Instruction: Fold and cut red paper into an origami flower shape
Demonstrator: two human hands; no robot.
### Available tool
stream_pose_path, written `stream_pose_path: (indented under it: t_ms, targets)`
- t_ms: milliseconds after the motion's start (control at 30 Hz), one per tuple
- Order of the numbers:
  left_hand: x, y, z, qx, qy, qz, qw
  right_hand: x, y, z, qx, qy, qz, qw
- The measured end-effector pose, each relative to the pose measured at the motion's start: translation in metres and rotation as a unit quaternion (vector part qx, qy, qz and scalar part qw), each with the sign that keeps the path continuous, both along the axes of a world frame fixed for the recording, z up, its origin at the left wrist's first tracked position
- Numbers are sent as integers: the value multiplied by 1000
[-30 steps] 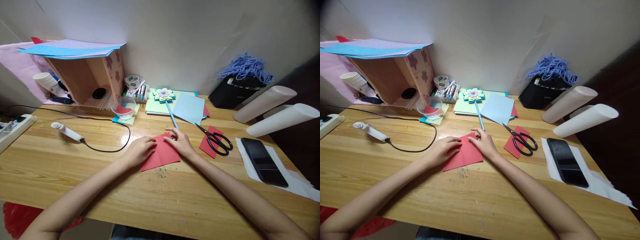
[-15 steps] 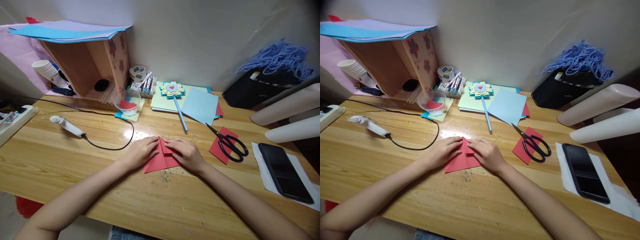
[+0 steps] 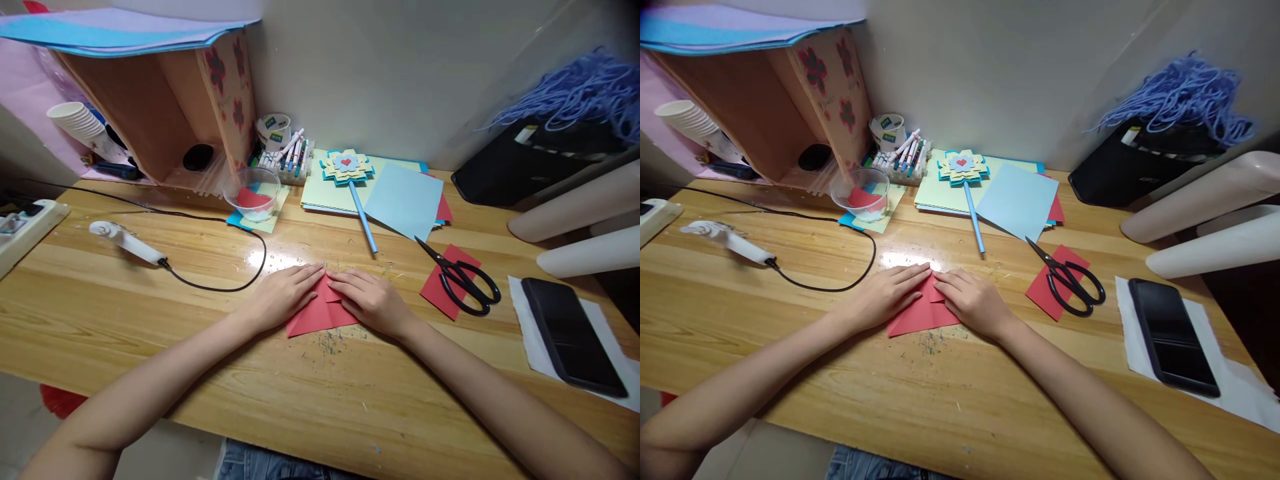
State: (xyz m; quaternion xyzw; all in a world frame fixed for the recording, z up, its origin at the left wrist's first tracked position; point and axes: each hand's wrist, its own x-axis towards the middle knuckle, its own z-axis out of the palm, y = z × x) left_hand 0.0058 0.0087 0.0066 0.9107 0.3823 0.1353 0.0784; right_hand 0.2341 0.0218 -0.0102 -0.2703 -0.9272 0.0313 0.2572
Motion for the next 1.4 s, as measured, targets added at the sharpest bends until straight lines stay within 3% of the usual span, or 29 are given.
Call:
stream_pose_path:
  t_ms: [567,833,1100,1400]
  targets:
    - [1,0,-6,28,60,-3,998,-3,0,1,29,-8,2,1000]
    - [9,-10,5,26,123,-23,992,-2,0,4,10,-33,12,999]
    - [11,-11,2,18,115,-17,993,16,-11,9,-94,-61,-18,994]
    - [1,-8,12,-32,86,-61,994,40,-28,6,-51,-91,-30,994]
